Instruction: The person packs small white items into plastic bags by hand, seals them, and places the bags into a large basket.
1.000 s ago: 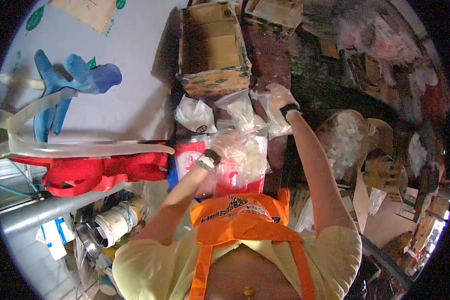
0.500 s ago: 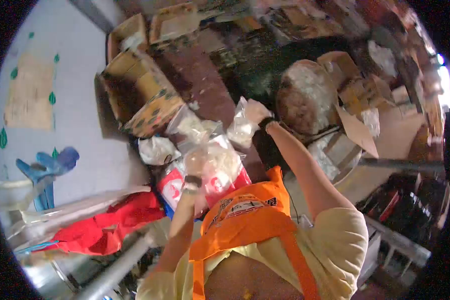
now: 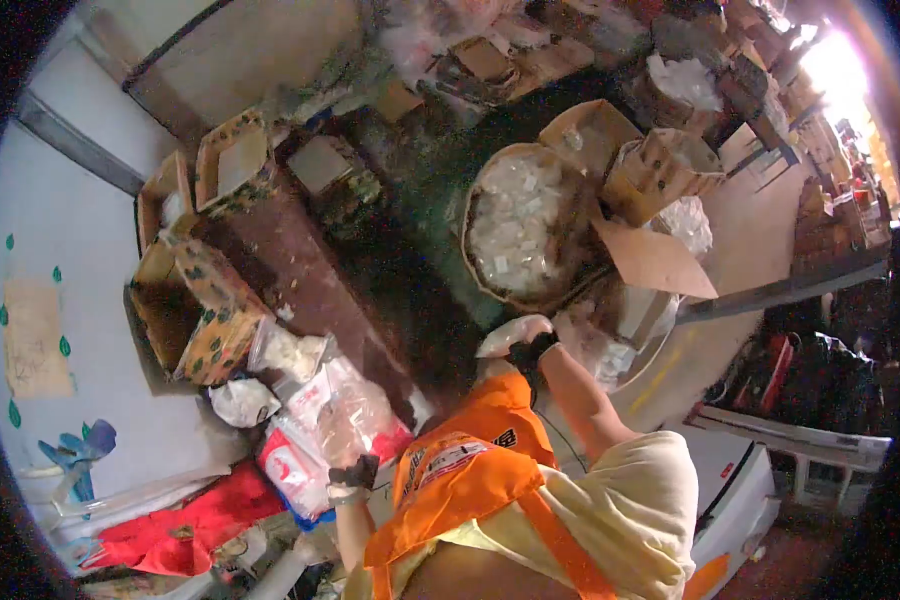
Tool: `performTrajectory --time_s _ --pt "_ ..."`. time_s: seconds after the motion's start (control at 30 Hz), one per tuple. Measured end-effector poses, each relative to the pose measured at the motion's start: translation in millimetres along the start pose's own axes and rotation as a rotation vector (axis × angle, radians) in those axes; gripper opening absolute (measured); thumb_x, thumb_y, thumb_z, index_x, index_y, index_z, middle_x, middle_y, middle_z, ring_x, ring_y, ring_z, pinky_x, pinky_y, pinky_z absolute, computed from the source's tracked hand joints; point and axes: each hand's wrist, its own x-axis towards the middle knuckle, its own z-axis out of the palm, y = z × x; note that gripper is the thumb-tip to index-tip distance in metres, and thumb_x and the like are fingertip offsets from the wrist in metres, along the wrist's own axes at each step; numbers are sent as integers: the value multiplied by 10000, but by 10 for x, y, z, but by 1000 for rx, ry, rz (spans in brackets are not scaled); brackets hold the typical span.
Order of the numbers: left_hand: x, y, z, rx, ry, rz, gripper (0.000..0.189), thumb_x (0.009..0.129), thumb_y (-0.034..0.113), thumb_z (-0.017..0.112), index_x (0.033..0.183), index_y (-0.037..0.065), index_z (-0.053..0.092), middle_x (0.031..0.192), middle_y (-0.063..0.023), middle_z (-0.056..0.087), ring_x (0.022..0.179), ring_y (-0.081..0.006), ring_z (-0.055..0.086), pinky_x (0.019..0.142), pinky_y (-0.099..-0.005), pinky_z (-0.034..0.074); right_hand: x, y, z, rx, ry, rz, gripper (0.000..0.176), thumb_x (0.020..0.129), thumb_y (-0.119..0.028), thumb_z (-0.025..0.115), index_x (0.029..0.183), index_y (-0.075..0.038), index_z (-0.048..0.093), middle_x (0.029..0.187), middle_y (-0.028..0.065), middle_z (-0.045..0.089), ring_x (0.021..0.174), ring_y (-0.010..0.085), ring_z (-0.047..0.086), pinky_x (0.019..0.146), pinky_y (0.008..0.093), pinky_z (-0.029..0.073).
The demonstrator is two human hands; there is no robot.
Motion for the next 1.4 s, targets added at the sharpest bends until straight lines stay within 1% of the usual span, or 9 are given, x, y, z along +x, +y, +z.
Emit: performTrajectory --time_s 0.33,0.5,0.6,0.7,0.93,1.13,1.17,1.23,1.4 --pt "213 852 325 -35 86 -200 378 945 350 539 1183 62 595 1019 -167 672 872 -337 649 759 -405 536 3242 1007 -2110 -15 456 86 365 895 -247 560 1192 -38 598 1066 144 665 975 287 655 835 419 529" --pt "464 1208 549 -138 68 -169 374 971 357 519 1176 52 591 1024 -185 671 857 -352 651 741 -406 541 3542 705 -2026 353 413 25 350 898 -222 552 1187 -31 604 1070 127 669 1001 264 650 859 402 522" --pt "604 1517 693 -275 20 -64 295 994 299 489 1131 59 591 974 -166 646 835 -316 643 760 -383 543 2951 183 -1615 1412 -9 16 342 900 -207 548 1184 -26 608 1073 117 672 1016 251 647 872 392 518" --pt "654 1915 638 -1122 -102 -198 199 991 174 500 1130 74 600 969 -90 646 855 -244 633 785 -338 544 2317 -276 -1727 1769 -661 -40 374 941 -213 521 1259 -20 564 1141 116 658 1076 244 629 912 380 508" --pt "731 2837 507 191 -12 469 215 875 110 620 1081 89 680 973 -90 687 928 -183 650 795 -298 546 888 -1372 -2540 408 -460 -1001 654 830 -406 715 1352 -68 513 1324 185 568 1192 330 574 987 418 468" --pt "919 3226 793 68 -163 749 104 895 179 583 913 90 634 769 -115 641 731 -319 640 662 -444 504 640 -981 -2072 41 -379 -1306 490 882 -443 613 1196 -68 632 1200 120 655 1088 284 632 899 398 522" --pt "928 3377 794 160 -200 736 103 901 184 581 901 92 626 757 -114 635 729 -316 638 656 -445 501 587 -909 -2181 214 -365 -1229 296 844 -182 562 1095 -79 680 1088 133 673 1050 336 630 879 415 525" --pt "985 3467 846 181 -189 729 133 939 213 546 899 101 605 739 -95 633 727 -309 634 649 -445 492 655 -600 -1759 -1 -365 -638 257 841 -192 585 1048 -70 677 1036 132 674 1004 313 638 844 402 526" --pt "1030 3521 616 -53 -168 400 188 987 256 493 982 114 616 761 -72 651 717 -260 639 655 -398 501 1596 623 -1550 -135 -104 -375 230 816 -235 631 985 -89 686 965 111 684 924 269 653 769 372 529"
